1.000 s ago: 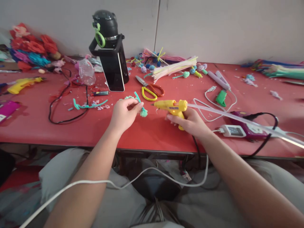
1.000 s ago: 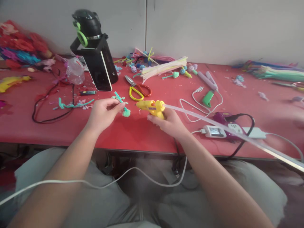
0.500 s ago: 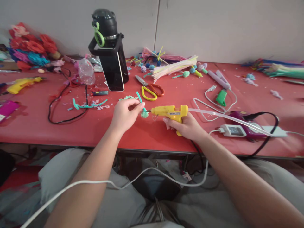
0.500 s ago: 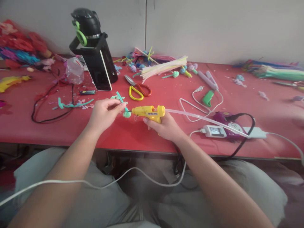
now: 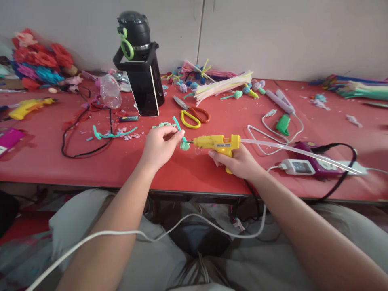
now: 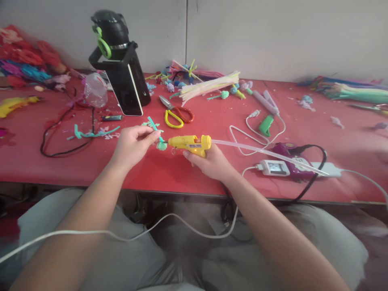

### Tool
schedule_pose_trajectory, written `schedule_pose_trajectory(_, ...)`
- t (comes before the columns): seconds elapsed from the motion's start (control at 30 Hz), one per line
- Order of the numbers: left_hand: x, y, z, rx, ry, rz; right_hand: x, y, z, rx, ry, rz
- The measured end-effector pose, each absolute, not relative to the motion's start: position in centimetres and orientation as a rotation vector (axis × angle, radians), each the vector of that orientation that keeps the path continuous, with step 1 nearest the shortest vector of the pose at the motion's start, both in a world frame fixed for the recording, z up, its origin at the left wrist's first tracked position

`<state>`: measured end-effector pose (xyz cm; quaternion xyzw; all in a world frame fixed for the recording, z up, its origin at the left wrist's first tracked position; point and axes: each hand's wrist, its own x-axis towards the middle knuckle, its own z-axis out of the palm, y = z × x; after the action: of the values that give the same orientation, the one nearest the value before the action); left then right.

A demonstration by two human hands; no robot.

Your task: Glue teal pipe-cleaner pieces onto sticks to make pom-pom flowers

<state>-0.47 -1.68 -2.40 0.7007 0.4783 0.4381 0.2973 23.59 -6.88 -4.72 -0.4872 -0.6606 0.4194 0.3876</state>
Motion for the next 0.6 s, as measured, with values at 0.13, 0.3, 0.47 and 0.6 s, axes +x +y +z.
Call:
schedule_pose_trajectory(0.13,-0.43,-1.67,-2.47,1.846,1.265,1.168,23.61,-6.86,-4.83,-1.220,-1.675,1.077)
schedule_pose_trajectory(0.3,-0.47,-1.64,-2.50,1.841,1.265,1.162,23.57,-6.88,-4.72,-1.230,-1.663,1.080)
schedule_pose_trajectory(0.47,-0.53,-1.54,-2.55,1.843,1.254,1.179,23.48,-6.91,-4.55,-1.232,-1.666,1.077)
schedule_pose_trajectory(0.6,-0.71,-1.69,-2.13,1.805,1.252,1.205,23.38,-7.06,-4.80,-1.240,-1.696,1.033)
